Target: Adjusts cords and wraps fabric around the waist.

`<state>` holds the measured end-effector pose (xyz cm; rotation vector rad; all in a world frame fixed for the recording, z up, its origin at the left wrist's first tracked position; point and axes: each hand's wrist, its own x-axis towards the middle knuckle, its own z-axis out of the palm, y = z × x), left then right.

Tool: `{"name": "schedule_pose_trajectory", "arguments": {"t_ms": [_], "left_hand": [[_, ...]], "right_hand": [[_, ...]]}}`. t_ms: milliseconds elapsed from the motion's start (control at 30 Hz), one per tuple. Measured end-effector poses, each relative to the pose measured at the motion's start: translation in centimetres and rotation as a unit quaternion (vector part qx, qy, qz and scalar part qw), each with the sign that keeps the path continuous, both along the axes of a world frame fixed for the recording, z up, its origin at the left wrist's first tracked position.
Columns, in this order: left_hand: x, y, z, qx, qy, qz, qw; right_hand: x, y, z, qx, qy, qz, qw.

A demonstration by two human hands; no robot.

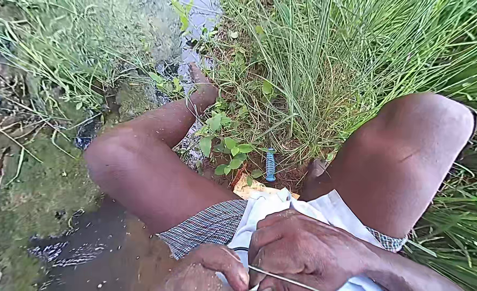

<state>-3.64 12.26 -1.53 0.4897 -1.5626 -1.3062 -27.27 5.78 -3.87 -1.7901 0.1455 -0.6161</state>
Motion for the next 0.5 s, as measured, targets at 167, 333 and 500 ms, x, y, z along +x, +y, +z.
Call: {"name": "schedule_pose_trajectory", "arguments": {"t_ms": [167, 333, 500], "left_hand": [[-1.9, -0.3, -2.7, 0.081, 0.061, 0.065, 0.993], [-0.8, -0.1, -6.1, 0.054, 0.023, 0.031, 0.998], [-1.3, 0.3, -6.2, 0.039, -0.075, 0.067, 0.994]], "right_hand": [[-0.3, 0.3, 0.1, 0.018, -0.012, 0.019, 1.000], [0.1, 0.7, -0.2, 0.039, -0.030, 0.031, 0.998], [0.1, 0.8, -0.3, 0.045, -0.018, 0.012, 0.999]]}}
